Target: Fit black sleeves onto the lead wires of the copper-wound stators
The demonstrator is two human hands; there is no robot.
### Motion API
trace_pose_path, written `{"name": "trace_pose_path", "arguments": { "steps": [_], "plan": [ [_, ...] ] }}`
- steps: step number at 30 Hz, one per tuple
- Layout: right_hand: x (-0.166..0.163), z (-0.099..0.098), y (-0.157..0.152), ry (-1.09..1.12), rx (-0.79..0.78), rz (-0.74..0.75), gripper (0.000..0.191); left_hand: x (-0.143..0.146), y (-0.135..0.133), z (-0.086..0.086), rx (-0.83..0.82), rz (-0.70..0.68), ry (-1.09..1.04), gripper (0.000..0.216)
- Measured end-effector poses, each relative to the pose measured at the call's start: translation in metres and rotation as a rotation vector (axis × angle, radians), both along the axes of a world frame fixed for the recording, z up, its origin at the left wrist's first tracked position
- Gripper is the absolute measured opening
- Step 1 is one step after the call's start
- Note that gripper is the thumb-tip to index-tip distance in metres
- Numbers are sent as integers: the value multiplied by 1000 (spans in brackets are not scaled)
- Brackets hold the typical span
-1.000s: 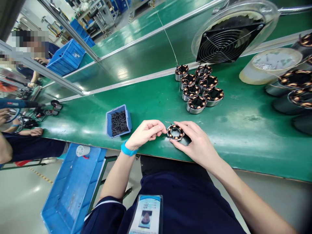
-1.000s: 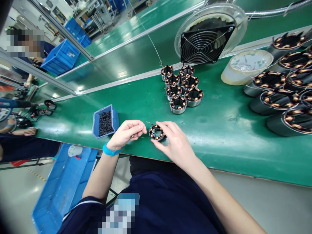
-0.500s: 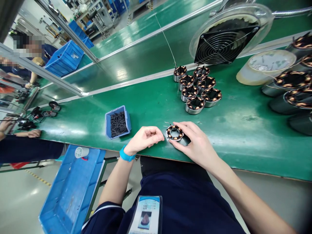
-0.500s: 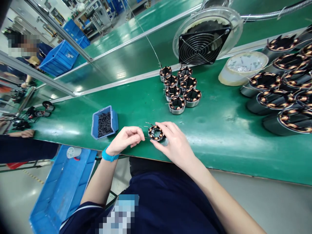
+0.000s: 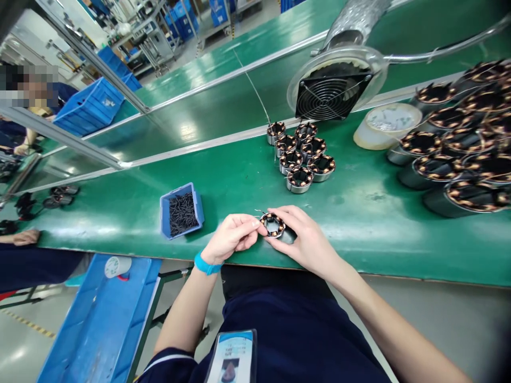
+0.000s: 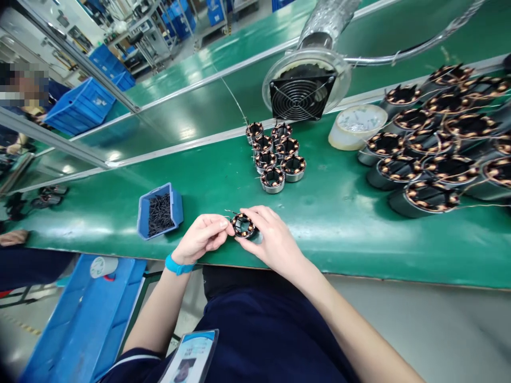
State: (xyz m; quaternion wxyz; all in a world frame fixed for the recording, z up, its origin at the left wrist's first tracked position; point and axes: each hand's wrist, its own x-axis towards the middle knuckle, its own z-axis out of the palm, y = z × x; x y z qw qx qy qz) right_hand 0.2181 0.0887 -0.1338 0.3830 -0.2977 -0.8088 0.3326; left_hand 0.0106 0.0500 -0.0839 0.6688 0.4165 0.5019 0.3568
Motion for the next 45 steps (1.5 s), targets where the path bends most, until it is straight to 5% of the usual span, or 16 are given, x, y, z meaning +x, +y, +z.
{"name": "trace_pose_path", "arguments": {
  "steps": [11, 19, 25, 33, 37, 45],
  "plan": [
    [85, 13, 31, -147, -61, -281, 49, -17, -14, -20, 162, 178, 323, 38],
    [83, 7, 46, -237, 204, -546, 57, -17, -13, -27, 196, 184, 417, 37],
    [128, 6, 28, -423, 485, -817, 53, -17, -14, -31, 208, 162, 454, 36],
    [147, -2, 24, -549, 555, -976, 43, -14, -14, -29, 228, 155, 485, 37],
    [132, 0, 9, -368, 589, -858, 36, -10, -15, -27, 251, 170, 505, 38],
    [73, 9, -42, -99, 364, -63, 67, 28, -12, -10, 329, 100, 513, 32]
  ]
}}
